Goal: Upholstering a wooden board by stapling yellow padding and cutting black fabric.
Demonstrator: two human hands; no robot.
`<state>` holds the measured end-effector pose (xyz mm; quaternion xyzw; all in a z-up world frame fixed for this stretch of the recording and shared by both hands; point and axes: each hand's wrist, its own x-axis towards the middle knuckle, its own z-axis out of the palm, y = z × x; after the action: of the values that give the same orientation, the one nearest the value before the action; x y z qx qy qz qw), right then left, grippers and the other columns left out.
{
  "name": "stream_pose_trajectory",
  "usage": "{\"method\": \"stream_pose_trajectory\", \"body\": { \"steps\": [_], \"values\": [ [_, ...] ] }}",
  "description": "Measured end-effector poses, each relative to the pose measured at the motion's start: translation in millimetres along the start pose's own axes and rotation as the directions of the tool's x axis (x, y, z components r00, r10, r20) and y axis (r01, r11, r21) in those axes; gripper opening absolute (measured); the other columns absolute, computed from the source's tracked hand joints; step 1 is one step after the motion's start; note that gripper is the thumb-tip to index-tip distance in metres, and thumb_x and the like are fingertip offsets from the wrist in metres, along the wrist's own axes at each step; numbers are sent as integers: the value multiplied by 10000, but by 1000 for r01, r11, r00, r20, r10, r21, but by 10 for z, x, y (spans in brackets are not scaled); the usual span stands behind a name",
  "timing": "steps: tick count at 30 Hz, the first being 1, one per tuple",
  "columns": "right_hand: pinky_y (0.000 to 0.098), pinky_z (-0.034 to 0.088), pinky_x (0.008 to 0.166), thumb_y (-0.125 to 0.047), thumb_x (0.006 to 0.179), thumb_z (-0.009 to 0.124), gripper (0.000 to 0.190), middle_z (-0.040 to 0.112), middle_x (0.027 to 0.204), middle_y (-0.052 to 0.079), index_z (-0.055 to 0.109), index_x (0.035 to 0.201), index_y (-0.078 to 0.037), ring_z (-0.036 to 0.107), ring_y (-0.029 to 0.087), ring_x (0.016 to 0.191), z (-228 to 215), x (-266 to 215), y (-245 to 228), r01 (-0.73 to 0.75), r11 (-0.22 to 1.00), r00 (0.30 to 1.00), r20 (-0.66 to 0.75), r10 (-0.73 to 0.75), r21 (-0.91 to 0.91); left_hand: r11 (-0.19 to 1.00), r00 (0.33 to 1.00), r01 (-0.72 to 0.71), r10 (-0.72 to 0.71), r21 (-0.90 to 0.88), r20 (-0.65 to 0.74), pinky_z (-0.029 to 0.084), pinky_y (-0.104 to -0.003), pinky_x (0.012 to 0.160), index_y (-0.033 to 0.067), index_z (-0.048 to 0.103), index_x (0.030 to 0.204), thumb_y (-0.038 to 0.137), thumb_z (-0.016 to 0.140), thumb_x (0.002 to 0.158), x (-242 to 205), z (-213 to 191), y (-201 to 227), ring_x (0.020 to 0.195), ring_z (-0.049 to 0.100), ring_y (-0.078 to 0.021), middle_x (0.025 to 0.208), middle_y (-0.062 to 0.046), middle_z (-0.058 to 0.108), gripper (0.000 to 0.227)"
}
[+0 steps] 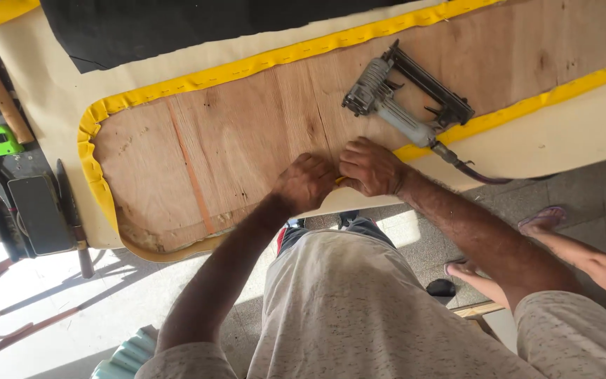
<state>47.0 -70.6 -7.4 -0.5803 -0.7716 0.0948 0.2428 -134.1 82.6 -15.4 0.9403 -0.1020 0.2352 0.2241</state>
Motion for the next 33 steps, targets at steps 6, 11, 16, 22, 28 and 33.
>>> {"method": "stream_pose_trajectory", "body": {
  "steps": [6,11,16,22,28,33],
  "values": [
    [451,492,781,-426,1030,555,327,516,832,31,643,959,-119,599,280,834,271,-93,130,70,998,996,-55,-70,2,995,997,63,-65,-79,-29,513,-411,757,119,641,833,225,556,988,-87,105,-31,783,625,-267,811,-61,587,206],
    [443,495,761,-327,1040,571,268,499,801,43,647,913,-104,594,284,804,274,-30,219,38,999,995,-90,-37,15,986,991,116,-123,-116,-56,517,-420,759,122,647,807,186,546,987,-29,151,-141,758,614,-267,774,-58,556,216],
    [403,480,760,-313,1051,567,286,487,788,34,611,844,-121,582,267,809,177,41,140,-15,1000,994,-105,17,19,993,990,89,-97,-82,-103,499,-407,705,133,631,804,212,539,984,-19,158,-112,757,603,-255,780,-45,539,217],
    [452,498,798,-390,1014,641,333,515,779,55,604,834,-112,609,319,854,-11,190,-39,-108,981,985,-118,128,164,879,880,474,-475,53,-1,198,-619,1226,177,642,1398,640,861,675,84,-305,-133,1494,318,-489,1578,-250,423,886],
    [478,467,907,-486,836,907,1065,635,1237,267,295,1588,-44,589,370,1057,-473,253,177,-774,466,563,-129,816,-428,798,761,588,-602,135,242,-38,-692,1240,277,385,1623,841,820,679,97,-367,-258,1575,13,-490,1695,-254,34,1182],
    [581,564,758,-313,935,723,780,686,1127,309,332,1542,-19,678,501,887,-924,213,-186,-807,498,527,-8,850,-317,802,766,586,-595,115,244,-62,-666,1236,271,394,1614,761,836,690,156,-432,-257,1577,-21,-455,1699,-247,22,1136]
  ]
}}
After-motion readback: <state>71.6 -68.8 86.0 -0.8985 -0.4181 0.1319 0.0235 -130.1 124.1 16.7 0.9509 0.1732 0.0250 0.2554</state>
